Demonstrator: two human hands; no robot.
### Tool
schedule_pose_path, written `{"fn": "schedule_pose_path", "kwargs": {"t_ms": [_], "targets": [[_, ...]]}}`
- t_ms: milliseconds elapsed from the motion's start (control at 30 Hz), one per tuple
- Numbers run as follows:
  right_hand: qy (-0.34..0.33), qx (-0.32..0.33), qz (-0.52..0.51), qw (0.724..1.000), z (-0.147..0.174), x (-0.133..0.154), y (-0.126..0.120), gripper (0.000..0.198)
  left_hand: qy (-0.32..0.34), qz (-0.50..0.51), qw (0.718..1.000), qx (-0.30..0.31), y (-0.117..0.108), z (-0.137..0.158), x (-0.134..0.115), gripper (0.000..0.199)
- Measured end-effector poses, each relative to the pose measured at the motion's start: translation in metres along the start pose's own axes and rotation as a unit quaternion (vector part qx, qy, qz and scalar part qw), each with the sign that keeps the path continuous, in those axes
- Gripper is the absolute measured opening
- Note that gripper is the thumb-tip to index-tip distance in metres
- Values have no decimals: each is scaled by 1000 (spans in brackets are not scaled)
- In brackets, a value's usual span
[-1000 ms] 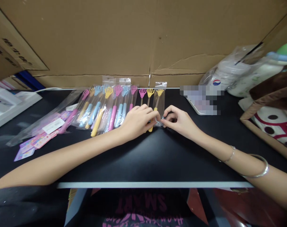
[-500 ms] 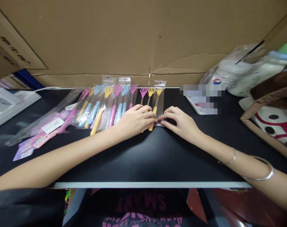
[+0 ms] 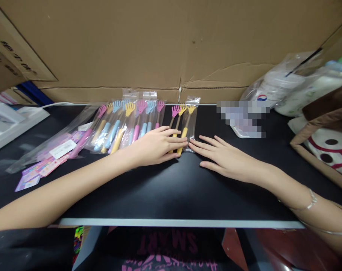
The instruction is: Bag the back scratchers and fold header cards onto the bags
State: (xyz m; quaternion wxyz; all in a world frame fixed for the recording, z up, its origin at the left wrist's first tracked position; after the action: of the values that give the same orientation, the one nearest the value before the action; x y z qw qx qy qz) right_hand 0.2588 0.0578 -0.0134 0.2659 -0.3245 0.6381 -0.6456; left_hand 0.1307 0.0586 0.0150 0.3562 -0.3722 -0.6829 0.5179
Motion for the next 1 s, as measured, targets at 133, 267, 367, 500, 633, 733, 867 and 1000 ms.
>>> {"fn": "schedule_pose_path", "kwargs": {"t_ms": [133, 267, 367, 500, 633, 733, 867, 1000], "targets": [[-9, -9, 10, 1000, 3, 3, 1, 60, -10, 13, 1000, 21, 1, 1, 0, 47], [-12, -21, 23, 999, 1, 4, -1, 60, -10, 9, 1000, 15, 1, 0, -1, 46], [-14, -37, 37, 999, -4, 5, -5, 54, -11, -1, 1000, -15, 0, -2, -3, 43], [-5, -92, 54, 994, -9, 6, -15, 42, -20, -34, 997, -62, -2, -1, -6, 39], [6, -134, 71, 988, -12, 9, -22, 32, -13, -87, 990, -106, -6, 1, -14, 36], [6, -159, 87, 984, -13, 14, -29, 31, -9, -126, 986, -113, -7, 1, -19, 37], [10, -181, 106, 978, -14, 18, -38, 32, -17, -142, 984, -111, -11, 0, -22, 36], [49, -194, 21, 980, -16, 6, -44, 33, -37, -97, 987, -119, -15, 0, -17, 36]]}}
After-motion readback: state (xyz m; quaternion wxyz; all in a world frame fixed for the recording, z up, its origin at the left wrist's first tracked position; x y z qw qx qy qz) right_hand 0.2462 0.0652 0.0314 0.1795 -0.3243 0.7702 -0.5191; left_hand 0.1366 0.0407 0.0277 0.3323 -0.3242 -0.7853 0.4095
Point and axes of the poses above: each hand's wrist, its own z-axis away from the middle knuckle, its own y-axis out of the palm, x = y × z, the point moved 9 cm from there along -z, towards the middle knuckle, and after that the axes turned 1 degree about z, right-handed, at the moved point
